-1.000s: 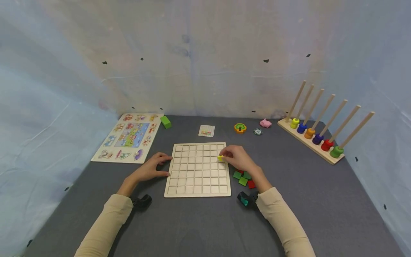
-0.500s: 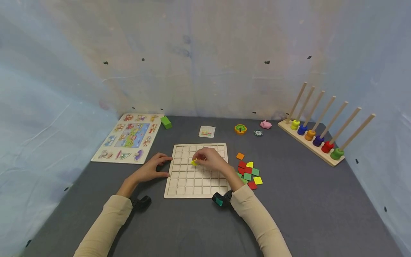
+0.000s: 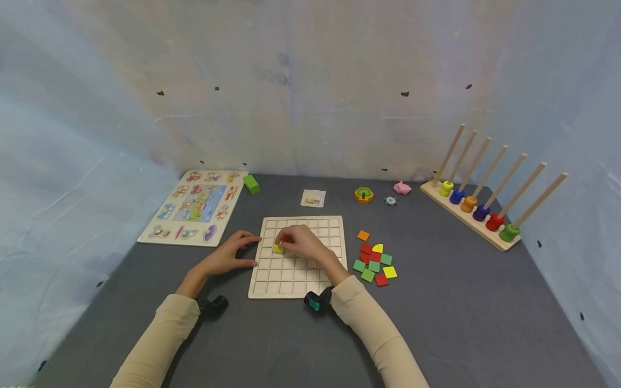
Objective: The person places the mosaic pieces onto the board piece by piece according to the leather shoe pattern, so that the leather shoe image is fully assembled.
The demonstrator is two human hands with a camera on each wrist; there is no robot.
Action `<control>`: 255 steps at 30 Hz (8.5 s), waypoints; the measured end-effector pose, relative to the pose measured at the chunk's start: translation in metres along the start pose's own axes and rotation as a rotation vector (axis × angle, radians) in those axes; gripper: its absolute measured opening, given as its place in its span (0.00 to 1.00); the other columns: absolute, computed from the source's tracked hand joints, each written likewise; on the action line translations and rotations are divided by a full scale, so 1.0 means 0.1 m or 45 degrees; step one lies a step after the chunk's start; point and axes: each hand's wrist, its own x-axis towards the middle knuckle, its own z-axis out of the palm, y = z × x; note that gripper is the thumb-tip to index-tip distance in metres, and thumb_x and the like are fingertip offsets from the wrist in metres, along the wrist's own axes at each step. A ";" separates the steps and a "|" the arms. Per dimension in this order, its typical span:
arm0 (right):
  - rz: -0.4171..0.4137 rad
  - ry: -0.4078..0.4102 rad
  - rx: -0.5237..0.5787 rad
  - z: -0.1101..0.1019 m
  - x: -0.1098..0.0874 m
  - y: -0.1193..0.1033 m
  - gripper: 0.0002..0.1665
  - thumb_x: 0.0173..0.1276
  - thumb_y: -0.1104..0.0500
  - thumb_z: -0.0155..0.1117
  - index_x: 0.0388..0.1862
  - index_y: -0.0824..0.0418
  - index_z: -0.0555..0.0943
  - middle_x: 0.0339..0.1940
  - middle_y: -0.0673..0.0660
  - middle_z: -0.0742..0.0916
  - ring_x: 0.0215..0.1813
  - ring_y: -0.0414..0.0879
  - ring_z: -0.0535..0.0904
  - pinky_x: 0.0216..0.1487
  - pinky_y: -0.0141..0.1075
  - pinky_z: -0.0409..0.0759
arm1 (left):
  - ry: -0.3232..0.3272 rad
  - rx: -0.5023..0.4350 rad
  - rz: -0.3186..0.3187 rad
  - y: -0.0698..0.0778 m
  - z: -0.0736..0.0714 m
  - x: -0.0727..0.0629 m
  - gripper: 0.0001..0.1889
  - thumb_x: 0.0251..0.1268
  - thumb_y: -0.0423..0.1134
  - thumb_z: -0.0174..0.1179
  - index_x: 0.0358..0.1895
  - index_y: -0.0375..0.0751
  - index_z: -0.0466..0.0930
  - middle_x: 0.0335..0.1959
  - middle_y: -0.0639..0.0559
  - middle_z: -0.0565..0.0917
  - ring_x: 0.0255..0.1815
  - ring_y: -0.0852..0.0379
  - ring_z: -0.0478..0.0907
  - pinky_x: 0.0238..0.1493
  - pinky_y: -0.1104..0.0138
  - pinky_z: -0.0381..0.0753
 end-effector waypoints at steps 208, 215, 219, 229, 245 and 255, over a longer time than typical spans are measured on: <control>0.506 0.260 -0.419 -1.03 -1.17 0.65 0.17 0.58 0.60 0.68 0.45 0.68 0.82 0.37 0.61 0.83 0.38 0.52 0.76 0.40 0.47 0.74 | -0.029 0.026 -0.031 0.09 -0.04 0.00 0.33 0.55 0.45 0.67 0.64 0.38 0.68 0.55 0.42 0.68 0.56 0.46 0.66 0.58 0.51 0.67; 0.419 0.250 -0.310 -0.97 -1.05 0.49 0.17 0.60 0.61 0.67 0.47 0.66 0.82 0.41 0.61 0.82 0.42 0.53 0.77 0.43 0.47 0.75 | -0.029 0.025 -0.035 0.10 -0.05 0.00 0.33 0.55 0.44 0.67 0.64 0.37 0.68 0.55 0.42 0.68 0.55 0.46 0.67 0.57 0.51 0.68; 0.314 0.219 -0.245 -0.87 -0.94 0.39 0.17 0.60 0.61 0.68 0.48 0.65 0.81 0.39 0.59 0.82 0.41 0.51 0.77 0.40 0.43 0.77 | -0.024 0.029 -0.036 0.10 -0.05 0.00 0.33 0.55 0.44 0.67 0.64 0.37 0.68 0.55 0.41 0.68 0.55 0.46 0.67 0.57 0.51 0.68; 0.086 0.090 -0.069 -0.45 -0.61 0.11 0.19 0.57 0.61 0.70 0.47 0.65 0.82 0.36 0.55 0.85 0.38 0.45 0.79 0.39 0.36 0.78 | -0.013 0.023 -0.029 0.10 -0.05 0.00 0.33 0.55 0.45 0.67 0.63 0.37 0.69 0.54 0.42 0.68 0.55 0.47 0.67 0.57 0.51 0.68; -0.106 0.110 -0.176 0.12 -0.32 -0.18 0.07 0.54 0.55 0.73 0.30 0.55 0.84 0.30 0.47 0.85 0.34 0.39 0.77 0.39 0.32 0.74 | 0.000 0.014 -0.033 0.08 -0.04 0.00 0.32 0.54 0.44 0.68 0.62 0.37 0.70 0.52 0.43 0.69 0.53 0.48 0.68 0.57 0.52 0.68; -0.181 0.112 -0.348 0.17 -0.34 -0.22 0.02 0.54 0.57 0.73 0.26 0.53 0.86 0.32 0.48 0.84 0.39 0.42 0.74 0.45 0.36 0.72 | 0.005 0.003 -0.017 0.07 -0.03 0.00 0.32 0.54 0.44 0.68 0.62 0.36 0.70 0.54 0.42 0.69 0.54 0.47 0.67 0.57 0.52 0.68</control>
